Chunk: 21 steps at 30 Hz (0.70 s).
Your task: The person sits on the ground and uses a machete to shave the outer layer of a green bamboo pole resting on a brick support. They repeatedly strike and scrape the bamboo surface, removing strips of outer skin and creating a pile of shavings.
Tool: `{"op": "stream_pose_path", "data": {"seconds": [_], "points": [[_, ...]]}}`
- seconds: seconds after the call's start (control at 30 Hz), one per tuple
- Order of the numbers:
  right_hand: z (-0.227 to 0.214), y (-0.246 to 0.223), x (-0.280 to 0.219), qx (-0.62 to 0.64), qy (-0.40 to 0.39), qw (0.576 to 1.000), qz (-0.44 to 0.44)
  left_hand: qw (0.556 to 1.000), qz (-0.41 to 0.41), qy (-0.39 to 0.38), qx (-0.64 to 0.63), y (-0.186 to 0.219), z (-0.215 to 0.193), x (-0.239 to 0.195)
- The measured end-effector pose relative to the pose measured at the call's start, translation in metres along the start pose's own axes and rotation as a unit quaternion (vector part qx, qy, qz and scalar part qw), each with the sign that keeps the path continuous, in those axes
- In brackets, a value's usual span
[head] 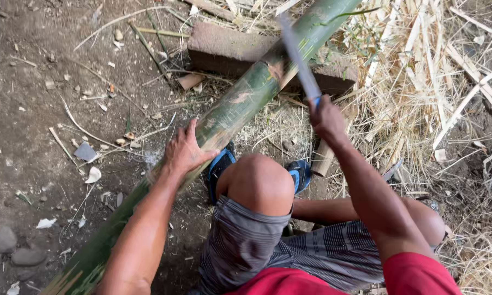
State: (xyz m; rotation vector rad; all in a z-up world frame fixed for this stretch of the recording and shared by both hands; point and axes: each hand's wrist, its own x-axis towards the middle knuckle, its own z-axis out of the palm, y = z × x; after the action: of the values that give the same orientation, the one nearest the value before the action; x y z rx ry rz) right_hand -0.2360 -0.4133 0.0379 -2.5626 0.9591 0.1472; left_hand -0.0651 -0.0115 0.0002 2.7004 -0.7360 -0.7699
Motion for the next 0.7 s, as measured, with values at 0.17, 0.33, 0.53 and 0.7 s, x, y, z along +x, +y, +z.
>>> {"op": "stream_pose_path", "data": {"seconds": [0.17,0.33,0.53,0.7], "points": [[0.07,-0.062,-0.028,0.044,-0.066,0.996,-0.039,0.984,-0.091,-0.083,-0.131,-0.038,0.013,0.057],[0.11,-0.107,-0.034,0.163,0.0,0.985,-0.056,0.849,-0.181,-0.324,-0.375,-0.037,0.017,0.078],[0.096,-0.125,-0.023,0.276,-0.046,0.96,-0.014,0.854,-0.206,-0.344,-0.332,-0.029,-0.026,0.073],[0.098,-0.134,-0.014,0.278,-0.061,0.958,-0.042,0.943,-0.098,-0.212,-0.238,-0.042,-0.047,0.064]]}}
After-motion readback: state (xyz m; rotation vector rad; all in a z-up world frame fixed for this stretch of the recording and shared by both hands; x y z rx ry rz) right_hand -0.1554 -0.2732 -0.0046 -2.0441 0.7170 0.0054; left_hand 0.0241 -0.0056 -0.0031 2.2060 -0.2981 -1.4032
